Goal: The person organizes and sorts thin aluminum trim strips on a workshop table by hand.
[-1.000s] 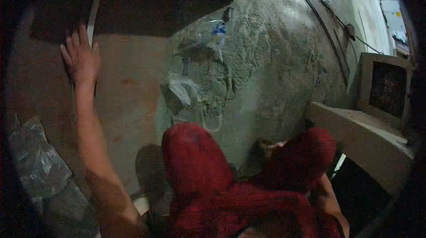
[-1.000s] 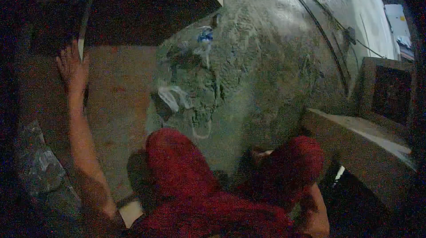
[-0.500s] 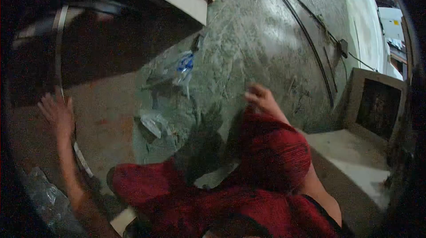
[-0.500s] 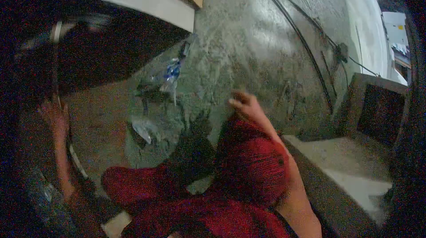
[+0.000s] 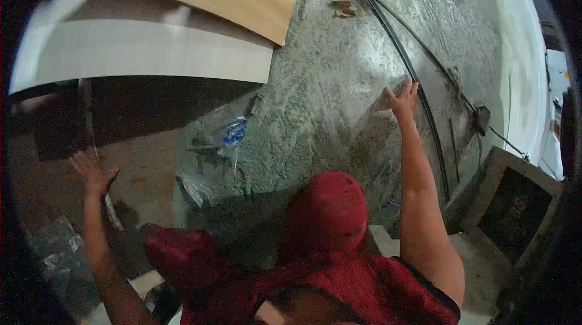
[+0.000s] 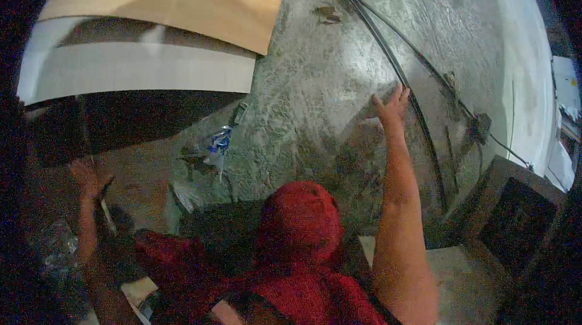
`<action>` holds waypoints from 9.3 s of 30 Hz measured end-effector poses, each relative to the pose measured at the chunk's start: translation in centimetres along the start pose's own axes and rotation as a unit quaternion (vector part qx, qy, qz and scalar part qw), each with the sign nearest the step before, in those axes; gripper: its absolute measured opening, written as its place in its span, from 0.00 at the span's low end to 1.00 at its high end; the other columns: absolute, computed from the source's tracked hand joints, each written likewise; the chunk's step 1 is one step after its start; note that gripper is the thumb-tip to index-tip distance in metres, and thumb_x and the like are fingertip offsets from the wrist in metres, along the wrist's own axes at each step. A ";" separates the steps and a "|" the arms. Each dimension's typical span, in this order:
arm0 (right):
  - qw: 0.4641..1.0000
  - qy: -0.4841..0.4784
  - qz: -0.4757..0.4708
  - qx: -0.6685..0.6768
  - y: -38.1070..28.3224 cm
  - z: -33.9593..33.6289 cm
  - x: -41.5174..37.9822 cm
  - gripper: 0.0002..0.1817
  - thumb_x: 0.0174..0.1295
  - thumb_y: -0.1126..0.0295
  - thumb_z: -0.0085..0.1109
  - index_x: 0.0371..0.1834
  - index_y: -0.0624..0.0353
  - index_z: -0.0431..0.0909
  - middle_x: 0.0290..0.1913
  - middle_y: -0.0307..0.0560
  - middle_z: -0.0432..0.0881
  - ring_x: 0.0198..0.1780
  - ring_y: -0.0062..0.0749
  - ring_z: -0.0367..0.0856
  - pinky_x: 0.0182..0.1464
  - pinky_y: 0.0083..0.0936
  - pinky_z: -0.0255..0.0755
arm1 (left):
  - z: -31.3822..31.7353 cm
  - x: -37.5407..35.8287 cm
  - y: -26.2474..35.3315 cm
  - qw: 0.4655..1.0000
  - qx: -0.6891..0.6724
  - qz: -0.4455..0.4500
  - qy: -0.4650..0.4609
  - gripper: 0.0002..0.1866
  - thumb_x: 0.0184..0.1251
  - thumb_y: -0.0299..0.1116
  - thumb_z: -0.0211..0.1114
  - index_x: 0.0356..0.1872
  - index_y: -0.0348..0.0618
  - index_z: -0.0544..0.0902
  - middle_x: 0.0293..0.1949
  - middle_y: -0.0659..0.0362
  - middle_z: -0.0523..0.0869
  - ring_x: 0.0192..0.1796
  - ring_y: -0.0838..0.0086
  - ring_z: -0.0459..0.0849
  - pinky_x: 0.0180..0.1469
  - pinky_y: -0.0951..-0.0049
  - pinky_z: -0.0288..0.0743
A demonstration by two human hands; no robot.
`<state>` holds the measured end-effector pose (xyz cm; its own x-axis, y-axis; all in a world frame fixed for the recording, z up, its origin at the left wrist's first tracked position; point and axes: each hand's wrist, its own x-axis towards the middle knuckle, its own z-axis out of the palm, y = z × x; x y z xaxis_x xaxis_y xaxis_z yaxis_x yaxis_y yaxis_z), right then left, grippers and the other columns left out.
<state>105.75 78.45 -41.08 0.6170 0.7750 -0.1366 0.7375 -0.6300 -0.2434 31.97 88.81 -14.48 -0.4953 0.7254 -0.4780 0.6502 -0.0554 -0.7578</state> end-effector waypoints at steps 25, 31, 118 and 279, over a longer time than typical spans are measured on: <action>0.881 -0.351 0.082 0.305 -6.0 -3.4 -16.8 0.34 0.57 0.51 0.58 0.59 0.65 0.66 0.58 0.56 0.71 0.59 0.42 0.69 0.61 0.35 0.61 | -0.1 -1.0 0.9 0.994 -0.088 -0.025 0.064 0.48 0.53 0.63 0.58 0.69 0.46 0.51 0.67 0.33 0.41 0.70 0.41 0.30 0.67 0.41 0.27; 0.684 -0.553 0.248 0.406 -14.0 -16.4 -30.2 0.31 0.57 0.53 0.58 0.57 0.66 0.68 0.54 0.55 0.74 0.55 0.40 0.72 0.58 0.33 0.64 | 8.1 4.5 -1.7 0.816 -0.129 0.170 0.537 0.45 0.53 0.64 0.57 0.66 0.45 0.57 0.64 0.33 0.53 0.69 0.41 0.46 0.68 0.42 0.29; 0.881 0.233 -0.269 0.313 -39.6 -37.0 24.9 0.10 0.59 0.65 0.57 0.30 0.62 0.77 0.17 0.34 0.68 0.16 0.16 0.60 0.18 0.18 0.53 | -19.7 -8.9 7.2 0.446 -0.869 0.030 0.211 0.22 0.66 0.35 0.52 0.57 0.33 0.68 0.55 0.53 0.73 0.55 0.67 0.71 0.60 0.65 0.64; 0.093 0.862 0.431 0.249 -21.5 -90.2 16.4 0.20 0.60 0.50 0.52 0.33 0.58 0.74 0.20 0.42 0.76 0.15 0.27 0.75 0.15 0.21 0.68 | -128.4 -57.3 51.8 0.146 0.218 0.936 0.236 0.29 0.42 0.34 0.66 0.53 0.51 0.73 0.49 0.55 0.76 0.63 0.53 0.64 0.63 0.45 0.47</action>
<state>124.79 100.19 48.52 -0.1691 -0.9838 -0.0595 0.3699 -0.0074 -0.9290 168.07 132.48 30.68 0.4760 -0.8791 -0.0229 -0.7570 -0.4228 0.4982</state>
